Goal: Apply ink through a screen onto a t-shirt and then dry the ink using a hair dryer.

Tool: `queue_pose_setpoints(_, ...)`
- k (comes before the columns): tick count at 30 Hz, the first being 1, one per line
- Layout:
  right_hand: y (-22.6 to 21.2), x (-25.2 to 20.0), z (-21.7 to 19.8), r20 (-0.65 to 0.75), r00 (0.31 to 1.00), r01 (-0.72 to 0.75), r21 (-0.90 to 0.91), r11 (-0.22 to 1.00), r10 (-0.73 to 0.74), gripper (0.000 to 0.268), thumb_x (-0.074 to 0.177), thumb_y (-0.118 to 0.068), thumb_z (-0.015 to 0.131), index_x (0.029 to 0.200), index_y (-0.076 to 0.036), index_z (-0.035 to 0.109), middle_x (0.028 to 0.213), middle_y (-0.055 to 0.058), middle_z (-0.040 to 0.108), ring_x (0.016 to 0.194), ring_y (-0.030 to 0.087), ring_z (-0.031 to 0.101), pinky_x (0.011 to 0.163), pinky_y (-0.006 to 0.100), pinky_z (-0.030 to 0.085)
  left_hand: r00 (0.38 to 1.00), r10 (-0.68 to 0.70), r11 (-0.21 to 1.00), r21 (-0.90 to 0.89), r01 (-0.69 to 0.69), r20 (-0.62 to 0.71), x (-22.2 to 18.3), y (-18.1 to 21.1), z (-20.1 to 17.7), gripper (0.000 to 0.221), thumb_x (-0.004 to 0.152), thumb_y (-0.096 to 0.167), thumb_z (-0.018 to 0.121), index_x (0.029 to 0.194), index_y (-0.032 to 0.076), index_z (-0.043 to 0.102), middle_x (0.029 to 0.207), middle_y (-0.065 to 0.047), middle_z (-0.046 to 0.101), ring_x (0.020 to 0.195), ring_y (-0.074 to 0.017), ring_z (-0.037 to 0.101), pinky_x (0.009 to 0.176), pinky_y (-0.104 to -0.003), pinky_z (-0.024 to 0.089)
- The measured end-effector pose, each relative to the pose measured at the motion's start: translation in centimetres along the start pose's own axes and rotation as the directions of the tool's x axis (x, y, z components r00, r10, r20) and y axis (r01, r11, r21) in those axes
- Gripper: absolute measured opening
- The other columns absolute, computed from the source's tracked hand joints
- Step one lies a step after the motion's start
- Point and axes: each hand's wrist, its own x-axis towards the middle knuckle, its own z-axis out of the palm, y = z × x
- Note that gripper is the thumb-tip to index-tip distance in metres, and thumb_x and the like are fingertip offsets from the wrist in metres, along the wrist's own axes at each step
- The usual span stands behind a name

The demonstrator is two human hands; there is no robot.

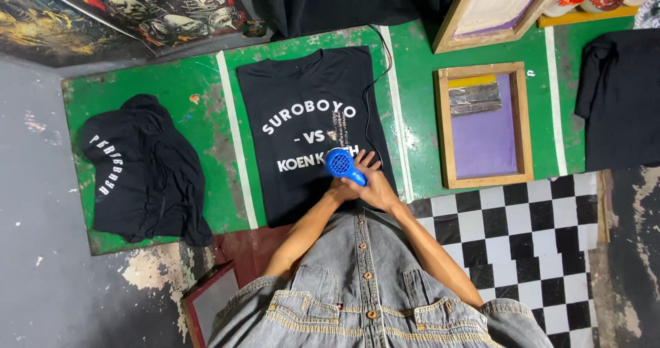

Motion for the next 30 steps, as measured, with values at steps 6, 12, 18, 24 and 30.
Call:
queue_pose_setpoints(6,0.1,0.3,-5.1,-0.197,0.974,-0.096,0.072,0.993,0.109,0.022,0.085,-0.03,0.082,0.079,-0.014,0.068,0.058,0.0,0.055,0.053,0.014,0.051,0.049,0.028,0.04,0.993,-0.066,0.685,0.72,0.115,-0.097,-3.3,1.7,-8.0,0.073,0.099,0.07,0.03,0.163,0.034,0.026,0.158,0.001,0.043,0.145,-0.0276,0.039,0.12,-0.062,0.02)
queue_pose_setpoints(12,1.2,-0.4,-9.8,-0.525,0.83,-0.096,0.202,0.975,0.191,0.017,0.096,-0.018,0.075,0.084,-0.016,0.064,0.056,-0.001,0.055,0.046,0.009,0.053,0.044,0.023,0.043,0.823,-0.567,0.653,0.594,0.469,-0.027,-5.8,1.2,-16.6,0.069,0.106,0.058,0.035,0.166,0.029,0.016,0.173,-0.008,0.012,0.158,-0.0347,0.011,0.121,-0.068,0.01)
queue_pose_setpoints(18,1.1,0.2,-10.4,-0.669,0.698,-0.046,0.312,0.949,0.254,0.023,0.101,-0.02,0.071,0.081,-0.014,0.059,0.054,0.003,0.055,0.043,0.013,0.056,0.042,0.024,0.045,0.806,-0.588,0.635,0.574,0.517,-0.076,-4.6,1.0,-17.6,0.071,0.106,0.062,0.031,0.166,0.028,0.014,0.174,-0.004,0.003,0.159,-0.0314,0.001,0.122,-0.067,0.002)
queue_pose_setpoints(24,4.6,2.7,-4.3,-0.504,0.847,-0.083,0.19,0.978,0.17,0.024,0.094,-0.028,0.078,0.082,-0.011,0.066,0.056,0.002,0.057,0.045,0.012,0.055,0.042,0.026,0.043,0.904,-0.425,0.74,0.59,0.323,0.039,-0.5,3.7,-10.9,0.068,0.104,0.06,0.036,0.161,0.022,0.032,0.17,-0.012,0.022,0.157,-0.0345,0.017,0.119,-0.068,0.014)
queue_pose_setpoints(30,1.7,1.7,1.4,0.157,0.981,0.106,0.047,0.993,-0.112,0.045,0.091,-0.025,0.076,0.121,0.007,0.066,0.093,0.033,0.067,0.093,0.05,0.066,0.09,0.06,0.051,0.853,-0.463,0.714,0.671,0.199,0.24,-0.5,2.4,-6.4,0.074,0.099,0.071,0.025,0.151,0.023,0.046,0.161,-0.008,0.04,0.155,-0.0277,0.023,0.124,-0.063,0.0)
